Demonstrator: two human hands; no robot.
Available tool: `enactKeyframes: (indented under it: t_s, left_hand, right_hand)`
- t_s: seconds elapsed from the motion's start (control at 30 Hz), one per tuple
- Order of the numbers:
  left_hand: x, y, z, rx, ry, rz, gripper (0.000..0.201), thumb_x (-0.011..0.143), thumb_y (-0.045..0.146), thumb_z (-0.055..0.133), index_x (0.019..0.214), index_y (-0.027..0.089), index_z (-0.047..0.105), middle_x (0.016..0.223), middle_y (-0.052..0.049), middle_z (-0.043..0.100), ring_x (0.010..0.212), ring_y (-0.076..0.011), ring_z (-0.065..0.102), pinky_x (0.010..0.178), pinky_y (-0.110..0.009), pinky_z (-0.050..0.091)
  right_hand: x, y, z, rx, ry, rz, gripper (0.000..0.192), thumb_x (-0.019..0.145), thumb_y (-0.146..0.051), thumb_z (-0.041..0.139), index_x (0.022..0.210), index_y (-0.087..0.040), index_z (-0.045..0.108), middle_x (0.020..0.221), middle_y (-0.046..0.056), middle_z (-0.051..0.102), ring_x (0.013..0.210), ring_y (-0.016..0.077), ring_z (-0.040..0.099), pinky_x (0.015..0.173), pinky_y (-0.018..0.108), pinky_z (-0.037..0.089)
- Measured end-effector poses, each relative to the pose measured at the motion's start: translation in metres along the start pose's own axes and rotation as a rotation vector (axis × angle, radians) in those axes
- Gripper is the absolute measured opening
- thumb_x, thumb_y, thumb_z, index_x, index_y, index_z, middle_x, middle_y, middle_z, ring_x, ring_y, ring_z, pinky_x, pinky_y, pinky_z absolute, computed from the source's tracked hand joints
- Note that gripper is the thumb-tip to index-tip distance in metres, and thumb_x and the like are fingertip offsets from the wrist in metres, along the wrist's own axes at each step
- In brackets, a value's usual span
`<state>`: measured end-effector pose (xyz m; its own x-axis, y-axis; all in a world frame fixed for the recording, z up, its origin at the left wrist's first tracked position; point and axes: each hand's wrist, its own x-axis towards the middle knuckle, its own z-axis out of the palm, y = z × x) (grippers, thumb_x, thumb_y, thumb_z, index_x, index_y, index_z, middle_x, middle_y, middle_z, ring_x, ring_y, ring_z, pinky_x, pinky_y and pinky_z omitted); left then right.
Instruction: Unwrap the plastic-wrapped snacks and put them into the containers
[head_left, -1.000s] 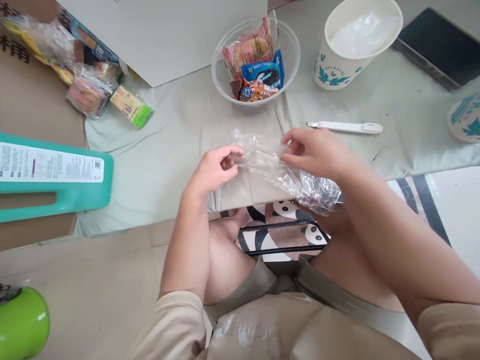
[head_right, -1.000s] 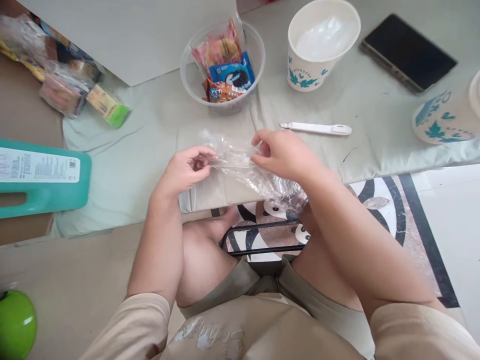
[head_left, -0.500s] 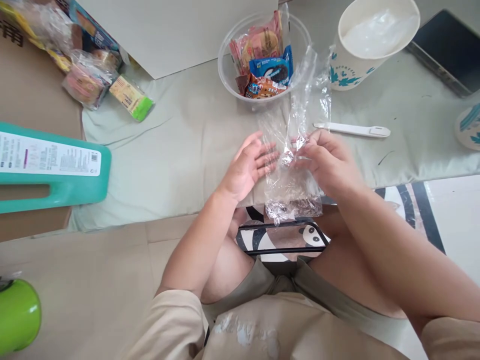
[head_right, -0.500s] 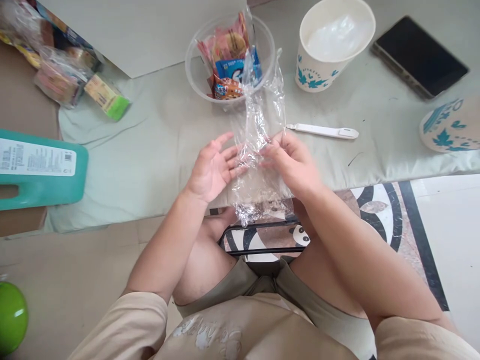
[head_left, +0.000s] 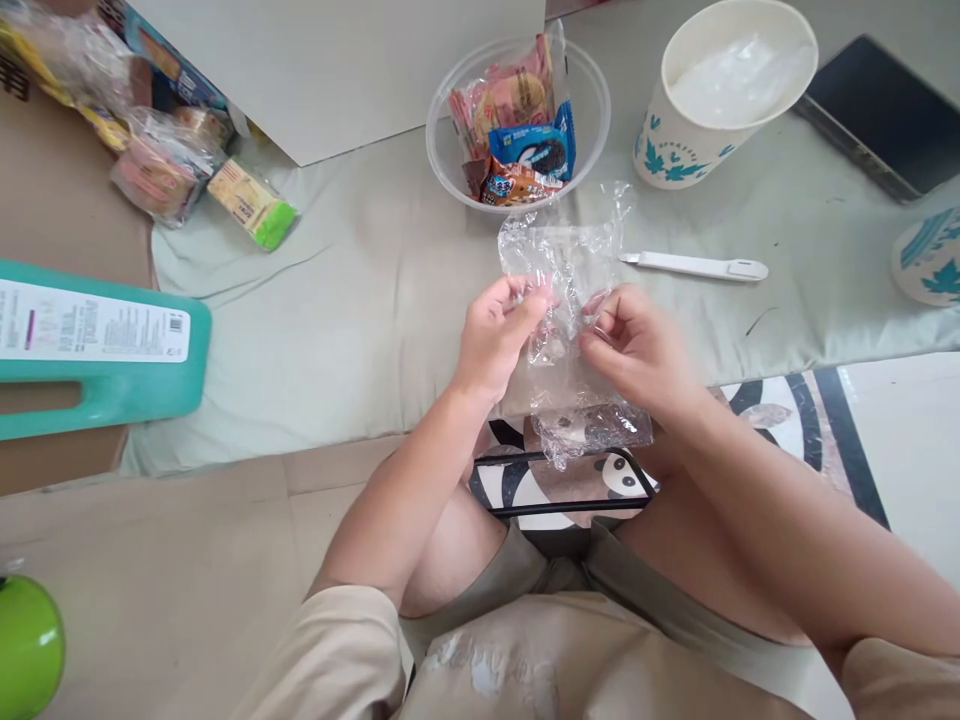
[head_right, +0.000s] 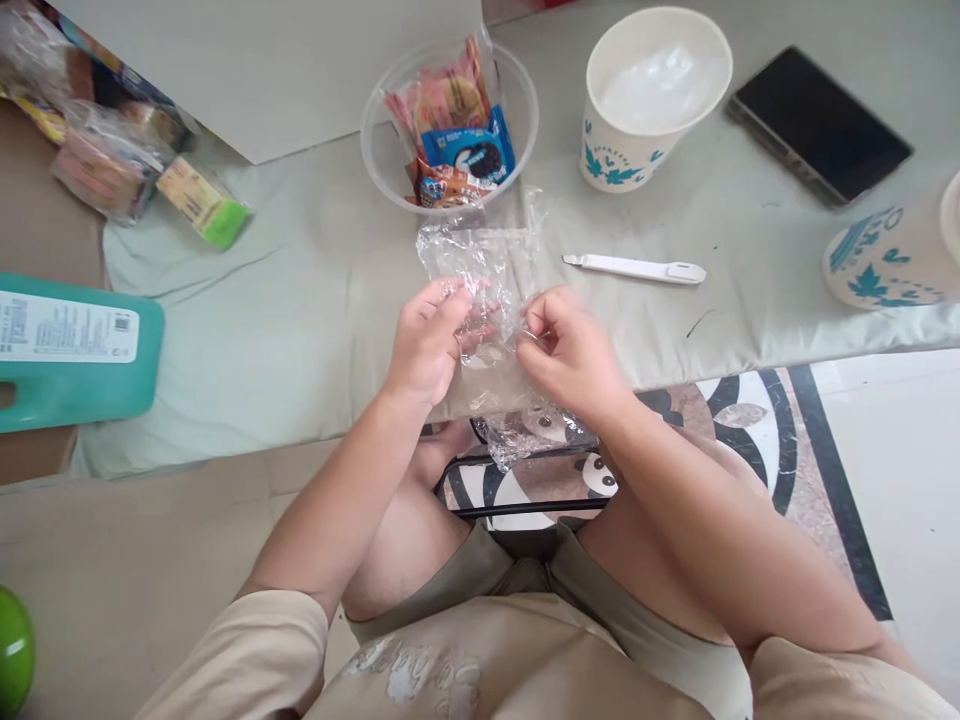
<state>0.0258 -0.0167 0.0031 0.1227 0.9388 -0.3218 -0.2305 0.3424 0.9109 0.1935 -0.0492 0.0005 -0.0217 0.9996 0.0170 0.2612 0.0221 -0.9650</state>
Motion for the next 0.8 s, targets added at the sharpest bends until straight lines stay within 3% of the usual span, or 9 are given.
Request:
enactKeyframes:
  t_s: [0.1, 0.17, 0.3, 0.43, 0.53, 0.63, 0.8]
  left_hand:
    - [0.004, 0.005, -0.002, 0.029, 0.115, 0.038, 0.017, 0.08, 0.032, 0.08, 0.084, 0.019, 0.07, 0.085, -0.001, 0.072, 0.076, -0.0112, 0.071, 0.067, -0.02, 0.057]
    - [0.006, 0.01, -0.008, 0.03, 0.124, 0.059, 0.008, 0.081, 0.026, 0.075, 0.081, 0.018, 0.071, 0.083, 0.0, 0.072, 0.068, -0.0088, 0.07, 0.062, -0.018, 0.057]
    - [0.006, 0.019, -0.025, 0.069, 0.004, 0.019, 0.007, 0.075, 0.024, 0.074, 0.079, 0.019, 0.073, 0.08, 0.0, 0.073, 0.059, -0.007, 0.067, 0.055, -0.017, 0.054]
    - [0.005, 0.021, -0.03, 0.126, -0.111, -0.043, 0.014, 0.068, 0.028, 0.076, 0.077, 0.018, 0.072, 0.083, -0.002, 0.075, 0.061, -0.0093, 0.069, 0.051, -0.017, 0.053]
    - [0.004, 0.019, -0.027, 0.184, -0.133, -0.028, 0.015, 0.068, 0.028, 0.077, 0.075, 0.017, 0.071, 0.088, -0.004, 0.077, 0.063, -0.0106, 0.07, 0.051, -0.018, 0.053]
    - [0.005, 0.017, -0.026, 0.223, -0.086, 0.015, 0.011, 0.068, 0.026, 0.075, 0.074, 0.016, 0.071, 0.083, -0.003, 0.076, 0.062, -0.0103, 0.07, 0.053, -0.019, 0.055]
    - [0.008, 0.013, -0.026, 0.329, -0.054, 0.072, 0.006, 0.068, 0.018, 0.07, 0.074, 0.016, 0.071, 0.077, -0.001, 0.073, 0.053, -0.0083, 0.066, 0.048, -0.018, 0.053]
  right_hand:
    - [-0.002, 0.002, -0.003, 0.106, -0.036, 0.05, 0.022, 0.079, -0.021, 0.067, 0.083, -0.025, 0.046, 0.092, 0.003, 0.057, 0.082, 0.0164, 0.058, 0.067, 0.032, 0.046]
    - [0.0, 0.004, -0.008, 0.198, -0.004, 0.087, 0.025, 0.081, -0.029, 0.07, 0.094, -0.027, 0.048, 0.105, 0.005, 0.06, 0.087, 0.0176, 0.064, 0.067, 0.032, 0.052]
    - [0.008, 0.01, -0.019, 0.276, 0.057, 0.129, 0.035, 0.09, -0.054, 0.064, 0.114, -0.032, 0.05, 0.125, 0.008, 0.063, 0.104, 0.0219, 0.071, 0.075, 0.035, 0.06]
    - [0.012, 0.01, -0.019, 0.364, -0.044, 0.24, 0.063, 0.082, -0.076, 0.065, 0.128, -0.036, 0.05, 0.116, 0.006, 0.071, 0.093, 0.0216, 0.075, 0.069, 0.034, 0.061]
    - [0.011, 0.008, -0.015, 0.359, -0.028, 0.277, 0.067, 0.078, -0.065, 0.079, 0.13, -0.034, 0.049, 0.09, 0.001, 0.073, 0.072, 0.0185, 0.071, 0.065, 0.034, 0.06]
    - [0.011, 0.008, -0.014, 0.292, 0.088, 0.266, 0.051, 0.083, -0.046, 0.081, 0.123, -0.031, 0.053, 0.07, -0.004, 0.066, 0.061, 0.016, 0.065, 0.064, 0.034, 0.058]
    - [0.017, 0.009, -0.017, 0.312, 0.281, 0.223, 0.037, 0.086, -0.04, 0.078, 0.115, -0.032, 0.056, 0.077, -0.003, 0.069, 0.071, 0.0162, 0.069, 0.072, 0.034, 0.06]
